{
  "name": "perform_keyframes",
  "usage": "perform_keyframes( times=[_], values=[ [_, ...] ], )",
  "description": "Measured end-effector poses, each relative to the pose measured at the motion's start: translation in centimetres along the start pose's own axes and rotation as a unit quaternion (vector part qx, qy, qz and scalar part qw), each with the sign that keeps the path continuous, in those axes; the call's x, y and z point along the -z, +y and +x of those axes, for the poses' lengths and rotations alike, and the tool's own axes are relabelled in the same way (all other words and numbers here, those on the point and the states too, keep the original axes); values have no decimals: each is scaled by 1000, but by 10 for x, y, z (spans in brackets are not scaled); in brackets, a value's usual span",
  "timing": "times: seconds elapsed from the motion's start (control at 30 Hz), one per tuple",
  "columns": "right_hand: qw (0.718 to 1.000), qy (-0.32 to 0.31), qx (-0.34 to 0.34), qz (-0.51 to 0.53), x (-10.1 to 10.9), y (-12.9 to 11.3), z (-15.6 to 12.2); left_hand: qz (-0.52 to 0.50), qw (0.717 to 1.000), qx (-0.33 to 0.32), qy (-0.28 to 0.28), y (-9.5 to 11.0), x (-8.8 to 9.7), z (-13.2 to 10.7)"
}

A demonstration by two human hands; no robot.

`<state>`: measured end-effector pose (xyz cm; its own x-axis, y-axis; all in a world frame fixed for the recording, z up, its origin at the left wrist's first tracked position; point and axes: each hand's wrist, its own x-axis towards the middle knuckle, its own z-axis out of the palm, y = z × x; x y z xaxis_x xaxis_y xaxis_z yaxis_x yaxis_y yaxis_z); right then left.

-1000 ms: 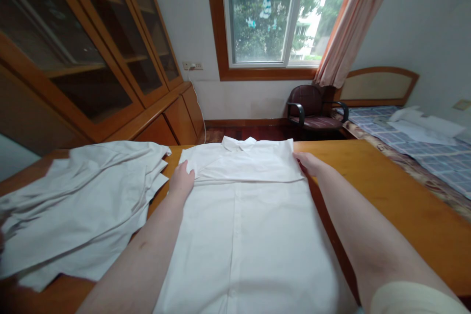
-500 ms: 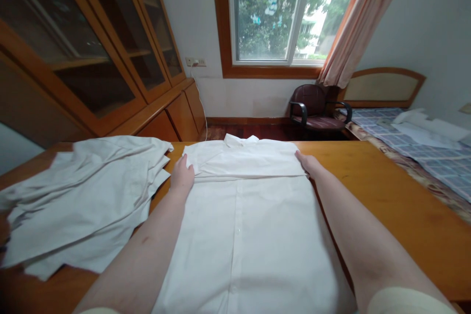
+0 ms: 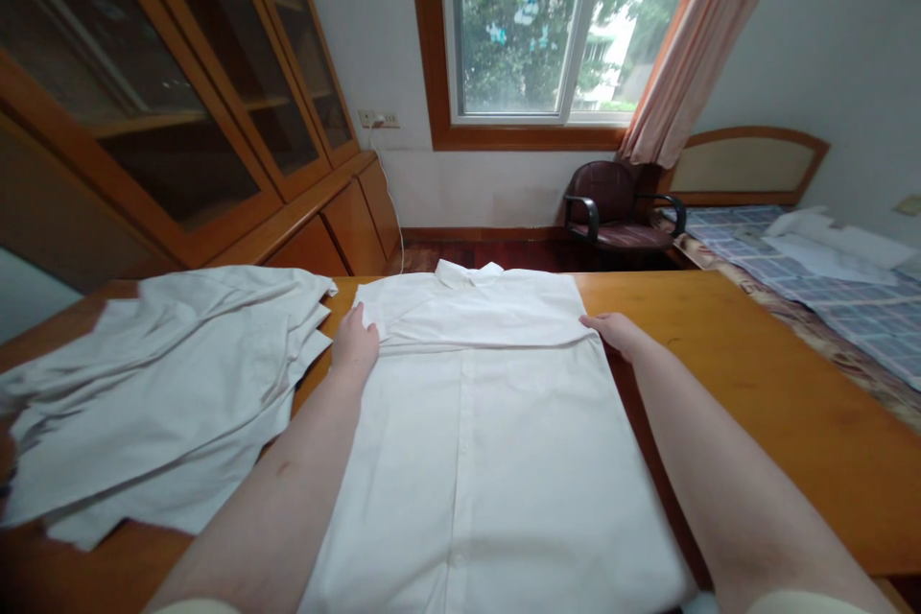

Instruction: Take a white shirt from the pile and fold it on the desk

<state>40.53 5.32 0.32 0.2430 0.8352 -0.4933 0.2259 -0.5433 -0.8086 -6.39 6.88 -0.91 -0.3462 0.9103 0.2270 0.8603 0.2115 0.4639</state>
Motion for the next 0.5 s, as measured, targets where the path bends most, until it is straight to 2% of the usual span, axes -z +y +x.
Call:
perform_keyframes(
  times=[0.1,0.2,0.33,0.5],
  values=[
    [998,-47,2,38,4,4,-4,-2,1000,-1,-3,0,0,0],
    [995,-96,29,11,11,7,-9,-8,1000,2,1,0,0,0],
    [990,-130,60,-4,14,10,-17,-13,1000,7,2,-2,-1,1],
    [981,-171,84,34,13,14,-26,-8,1000,1,0,-4,-4,3]
  ],
)
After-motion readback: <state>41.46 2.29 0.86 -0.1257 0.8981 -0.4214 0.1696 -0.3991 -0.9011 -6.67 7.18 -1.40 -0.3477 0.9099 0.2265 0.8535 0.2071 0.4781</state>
